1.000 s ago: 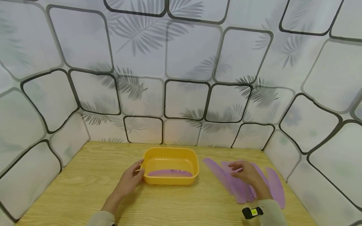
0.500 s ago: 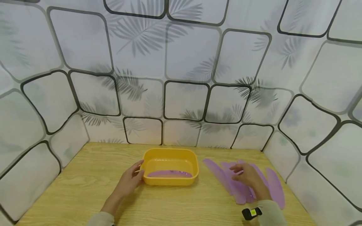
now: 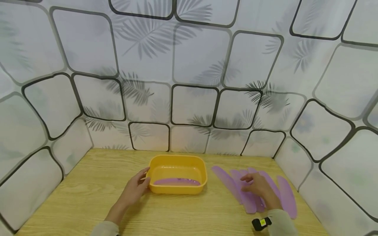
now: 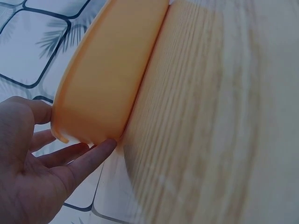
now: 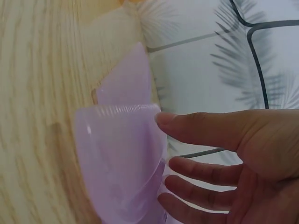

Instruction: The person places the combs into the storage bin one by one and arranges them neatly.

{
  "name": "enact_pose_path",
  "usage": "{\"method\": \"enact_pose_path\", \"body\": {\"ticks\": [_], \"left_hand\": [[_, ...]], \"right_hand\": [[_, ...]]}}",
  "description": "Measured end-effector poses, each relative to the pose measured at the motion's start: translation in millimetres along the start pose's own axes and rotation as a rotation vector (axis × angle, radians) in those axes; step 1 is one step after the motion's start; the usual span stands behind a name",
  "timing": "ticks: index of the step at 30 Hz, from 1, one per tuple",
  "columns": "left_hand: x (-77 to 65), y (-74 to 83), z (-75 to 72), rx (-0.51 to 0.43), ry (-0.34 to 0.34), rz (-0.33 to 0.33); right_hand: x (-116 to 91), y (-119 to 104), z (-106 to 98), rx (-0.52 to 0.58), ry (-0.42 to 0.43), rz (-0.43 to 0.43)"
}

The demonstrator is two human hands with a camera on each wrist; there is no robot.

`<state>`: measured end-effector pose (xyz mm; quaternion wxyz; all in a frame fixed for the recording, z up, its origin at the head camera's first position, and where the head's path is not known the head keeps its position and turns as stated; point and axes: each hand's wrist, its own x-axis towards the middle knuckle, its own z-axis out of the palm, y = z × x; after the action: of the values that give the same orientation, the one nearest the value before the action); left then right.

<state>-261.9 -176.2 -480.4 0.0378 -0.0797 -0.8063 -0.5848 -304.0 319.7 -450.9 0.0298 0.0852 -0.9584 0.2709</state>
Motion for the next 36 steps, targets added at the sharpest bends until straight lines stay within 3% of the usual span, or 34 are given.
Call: {"method": "enact_pose_path", "body": {"ticks": [9,36], "left_hand": [[0.7,1.3,-0.3,-0.003,-0.004,0.000],[-1.9,2.7,0.4,-0.017,-0.004,0.006]], "right_hand": [[0.6,-2.7,0.2,-0.067,-0.025,0.047],[-3.1,1.7,-1.0,0.001,-0.084,0.023]]}}
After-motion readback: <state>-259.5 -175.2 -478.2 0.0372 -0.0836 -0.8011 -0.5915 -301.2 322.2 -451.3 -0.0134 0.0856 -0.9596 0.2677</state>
